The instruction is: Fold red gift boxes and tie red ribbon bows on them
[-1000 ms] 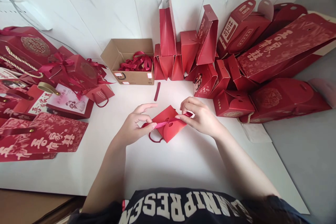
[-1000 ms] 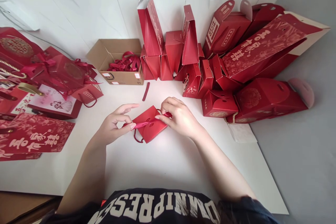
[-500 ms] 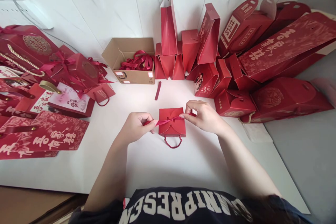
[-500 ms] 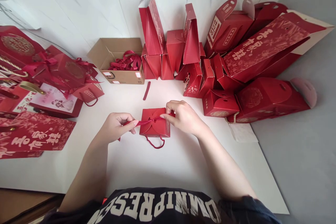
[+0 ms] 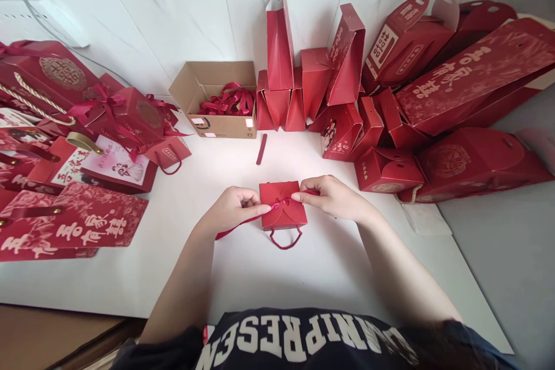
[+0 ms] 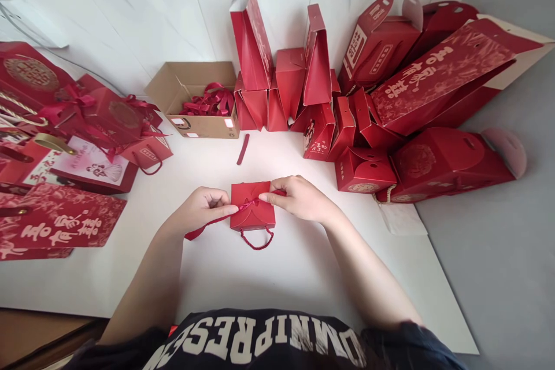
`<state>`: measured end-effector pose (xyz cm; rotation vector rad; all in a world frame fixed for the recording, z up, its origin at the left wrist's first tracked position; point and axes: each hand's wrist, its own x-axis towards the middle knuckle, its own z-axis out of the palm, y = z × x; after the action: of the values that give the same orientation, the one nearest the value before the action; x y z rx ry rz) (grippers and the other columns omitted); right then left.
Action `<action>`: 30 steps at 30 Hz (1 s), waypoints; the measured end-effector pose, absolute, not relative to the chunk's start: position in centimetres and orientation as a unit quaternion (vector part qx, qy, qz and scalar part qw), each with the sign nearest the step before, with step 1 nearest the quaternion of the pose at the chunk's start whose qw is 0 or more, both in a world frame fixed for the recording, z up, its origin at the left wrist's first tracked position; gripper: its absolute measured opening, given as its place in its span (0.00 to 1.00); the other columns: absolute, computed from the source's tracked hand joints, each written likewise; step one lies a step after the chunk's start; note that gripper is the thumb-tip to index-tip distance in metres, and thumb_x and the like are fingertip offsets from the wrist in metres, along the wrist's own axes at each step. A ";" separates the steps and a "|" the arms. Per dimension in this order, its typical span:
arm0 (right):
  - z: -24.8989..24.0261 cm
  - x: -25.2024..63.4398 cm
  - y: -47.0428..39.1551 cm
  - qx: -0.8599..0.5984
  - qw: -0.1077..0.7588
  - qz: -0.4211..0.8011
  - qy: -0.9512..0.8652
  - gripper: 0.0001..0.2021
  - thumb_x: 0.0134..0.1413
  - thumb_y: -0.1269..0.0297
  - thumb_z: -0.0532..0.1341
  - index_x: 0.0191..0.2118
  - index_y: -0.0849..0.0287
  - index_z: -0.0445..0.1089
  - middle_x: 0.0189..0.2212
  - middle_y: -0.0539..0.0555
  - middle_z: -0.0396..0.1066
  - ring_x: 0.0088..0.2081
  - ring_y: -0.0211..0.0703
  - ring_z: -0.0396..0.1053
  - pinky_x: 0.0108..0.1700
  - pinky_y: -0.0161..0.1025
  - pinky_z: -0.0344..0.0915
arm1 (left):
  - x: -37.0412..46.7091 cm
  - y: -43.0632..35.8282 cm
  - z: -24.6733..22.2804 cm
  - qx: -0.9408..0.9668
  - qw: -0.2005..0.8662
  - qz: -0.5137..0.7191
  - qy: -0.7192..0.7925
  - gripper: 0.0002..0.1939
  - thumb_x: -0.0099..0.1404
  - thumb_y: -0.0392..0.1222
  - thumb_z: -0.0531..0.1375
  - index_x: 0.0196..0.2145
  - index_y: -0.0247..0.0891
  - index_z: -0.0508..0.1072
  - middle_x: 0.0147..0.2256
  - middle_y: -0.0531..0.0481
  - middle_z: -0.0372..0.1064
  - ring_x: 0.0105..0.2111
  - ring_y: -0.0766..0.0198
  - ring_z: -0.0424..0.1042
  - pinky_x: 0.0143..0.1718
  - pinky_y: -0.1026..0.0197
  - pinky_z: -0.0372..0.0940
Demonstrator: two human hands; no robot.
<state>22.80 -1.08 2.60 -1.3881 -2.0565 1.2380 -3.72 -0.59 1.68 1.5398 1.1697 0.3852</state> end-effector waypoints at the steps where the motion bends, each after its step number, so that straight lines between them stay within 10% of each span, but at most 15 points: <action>1: 2.6 22.9 -1.1 -0.484 0.185 0.445 -0.730 0.20 0.60 0.46 0.56 0.25 0.57 0.64 0.20 0.46 0.57 0.22 0.34 0.53 0.26 0.36 0.53 | -3.8 -0.6 1.6 0.655 0.548 0.163 0.494 0.20 0.60 0.53 0.63 0.22 0.35 0.65 0.19 0.57 0.56 0.20 0.72 0.53 0.20 0.67 0.49; 13: 2.5 23.3 -0.9 -0.410 0.241 0.408 -0.779 0.10 0.60 0.61 0.61 0.28 0.58 0.68 0.43 0.52 0.67 0.37 0.37 0.65 0.42 0.38 0.61 | -3.8 -1.1 3.0 0.672 0.562 0.084 0.476 0.19 0.58 0.54 0.64 0.23 0.34 0.71 0.18 0.58 0.49 0.20 0.72 0.47 0.21 0.66 0.43; 30: 2.7 23.3 -1.2 -0.468 0.188 0.446 -0.739 0.16 0.63 0.55 0.56 0.26 0.58 0.64 0.27 0.49 0.66 0.24 0.33 0.60 0.32 0.35 0.58 | -4.4 -0.8 2.9 0.644 0.535 0.117 0.535 0.16 0.59 0.53 0.64 0.30 0.35 0.79 0.18 0.58 0.48 0.20 0.72 0.46 0.21 0.65 0.42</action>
<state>23.29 -1.23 2.67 -1.3160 -2.0790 1.2559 -4.40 -0.79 2.88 1.5342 1.2737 0.2792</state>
